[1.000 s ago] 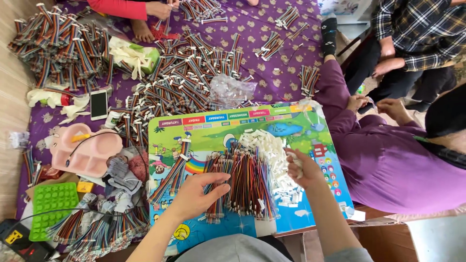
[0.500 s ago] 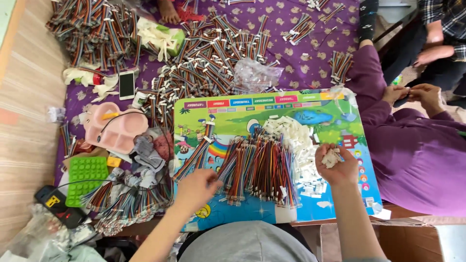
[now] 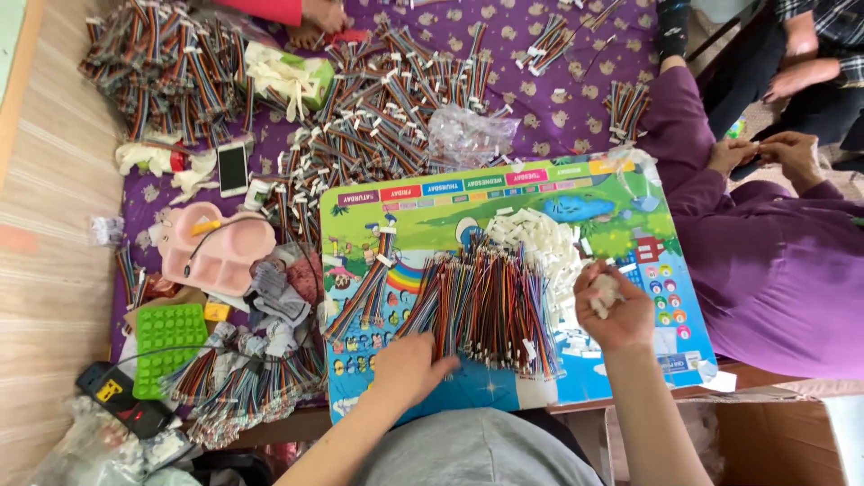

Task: Attaching plastic connectors to bundles of multi-colored wires

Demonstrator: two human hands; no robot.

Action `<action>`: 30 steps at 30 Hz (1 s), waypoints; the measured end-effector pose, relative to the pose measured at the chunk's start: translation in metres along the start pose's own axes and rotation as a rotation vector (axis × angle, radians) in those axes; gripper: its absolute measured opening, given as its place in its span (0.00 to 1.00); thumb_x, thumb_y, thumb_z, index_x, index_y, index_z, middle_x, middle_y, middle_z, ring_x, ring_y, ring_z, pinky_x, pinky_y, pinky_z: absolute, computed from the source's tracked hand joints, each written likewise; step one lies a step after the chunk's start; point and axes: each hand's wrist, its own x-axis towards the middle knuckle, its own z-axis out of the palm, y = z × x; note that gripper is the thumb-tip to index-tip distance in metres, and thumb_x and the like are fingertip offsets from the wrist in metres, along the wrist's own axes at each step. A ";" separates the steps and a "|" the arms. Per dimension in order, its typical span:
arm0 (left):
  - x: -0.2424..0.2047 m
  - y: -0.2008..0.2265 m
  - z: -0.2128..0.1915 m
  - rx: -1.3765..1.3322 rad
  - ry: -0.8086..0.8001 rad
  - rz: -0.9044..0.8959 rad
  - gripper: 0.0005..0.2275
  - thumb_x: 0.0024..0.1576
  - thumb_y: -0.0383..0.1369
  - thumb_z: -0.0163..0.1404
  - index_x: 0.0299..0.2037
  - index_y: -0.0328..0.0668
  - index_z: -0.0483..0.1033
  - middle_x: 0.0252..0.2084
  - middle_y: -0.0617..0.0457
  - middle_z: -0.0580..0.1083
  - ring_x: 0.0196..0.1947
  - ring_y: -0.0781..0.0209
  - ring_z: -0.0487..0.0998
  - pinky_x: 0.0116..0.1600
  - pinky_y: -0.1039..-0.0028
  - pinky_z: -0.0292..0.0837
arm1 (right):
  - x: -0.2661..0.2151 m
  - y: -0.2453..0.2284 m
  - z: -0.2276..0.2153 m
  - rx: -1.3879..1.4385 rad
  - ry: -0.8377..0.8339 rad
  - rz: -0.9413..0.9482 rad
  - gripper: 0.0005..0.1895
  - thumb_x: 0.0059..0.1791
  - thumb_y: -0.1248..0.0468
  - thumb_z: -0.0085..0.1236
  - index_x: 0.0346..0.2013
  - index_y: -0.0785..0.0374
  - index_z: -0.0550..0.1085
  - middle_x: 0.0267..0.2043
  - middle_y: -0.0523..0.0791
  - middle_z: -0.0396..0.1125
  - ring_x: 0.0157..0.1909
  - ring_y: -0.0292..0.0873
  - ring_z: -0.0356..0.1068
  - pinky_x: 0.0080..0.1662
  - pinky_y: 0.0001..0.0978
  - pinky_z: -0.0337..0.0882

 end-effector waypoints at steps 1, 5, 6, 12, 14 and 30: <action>-0.001 0.000 0.002 0.040 -0.008 -0.006 0.23 0.56 0.57 0.47 0.39 0.44 0.68 0.36 0.49 0.72 0.32 0.45 0.76 0.26 0.56 0.71 | 0.000 0.001 -0.002 -0.063 -0.042 -0.009 0.15 0.49 0.68 0.48 0.50 0.63 0.71 0.41 0.45 0.69 0.38 0.39 0.72 0.26 0.19 0.68; 0.001 0.000 0.005 0.003 -0.080 -0.063 0.18 0.59 0.51 0.49 0.41 0.43 0.66 0.39 0.45 0.73 0.37 0.39 0.76 0.31 0.50 0.71 | -0.011 0.011 0.002 -0.325 -0.164 -0.025 0.32 0.45 0.74 0.49 0.65 0.61 0.65 0.39 0.45 0.66 0.40 0.40 0.69 0.25 0.16 0.64; -0.002 -0.001 -0.005 0.013 -0.079 -0.059 0.18 0.59 0.51 0.49 0.41 0.43 0.66 0.39 0.45 0.73 0.37 0.39 0.76 0.31 0.50 0.71 | -0.008 0.013 -0.002 -0.316 -0.168 -0.028 0.32 0.45 0.74 0.49 0.65 0.61 0.65 0.39 0.45 0.66 0.40 0.40 0.69 0.25 0.16 0.64; -0.024 0.001 -0.069 -0.714 -0.275 -0.174 0.11 0.61 0.37 0.48 0.29 0.44 0.76 0.25 0.56 0.76 0.24 0.67 0.73 0.36 0.73 0.71 | -0.017 0.031 -0.007 -0.546 -0.231 0.065 0.12 0.51 0.56 0.52 0.43 0.59 0.69 0.19 0.34 0.53 0.20 0.27 0.55 0.18 0.16 0.52; -0.025 -0.008 -0.077 -1.180 -0.283 -0.138 0.10 0.61 0.35 0.51 0.29 0.39 0.75 0.24 0.50 0.73 0.20 0.64 0.65 0.29 0.74 0.59 | -0.034 0.047 0.005 -0.901 -0.092 0.156 0.26 0.47 0.66 0.50 0.61 0.63 0.67 0.19 0.35 0.53 0.16 0.29 0.49 0.16 0.19 0.47; -0.032 0.050 -0.086 -1.322 -0.163 0.199 0.14 0.54 0.33 0.51 0.49 0.37 0.79 0.54 0.48 0.77 0.53 0.59 0.77 0.55 0.67 0.78 | -0.097 0.118 0.015 -1.331 -0.158 0.066 0.09 0.46 0.68 0.60 0.22 0.70 0.75 0.12 0.48 0.56 0.15 0.38 0.48 0.20 0.27 0.39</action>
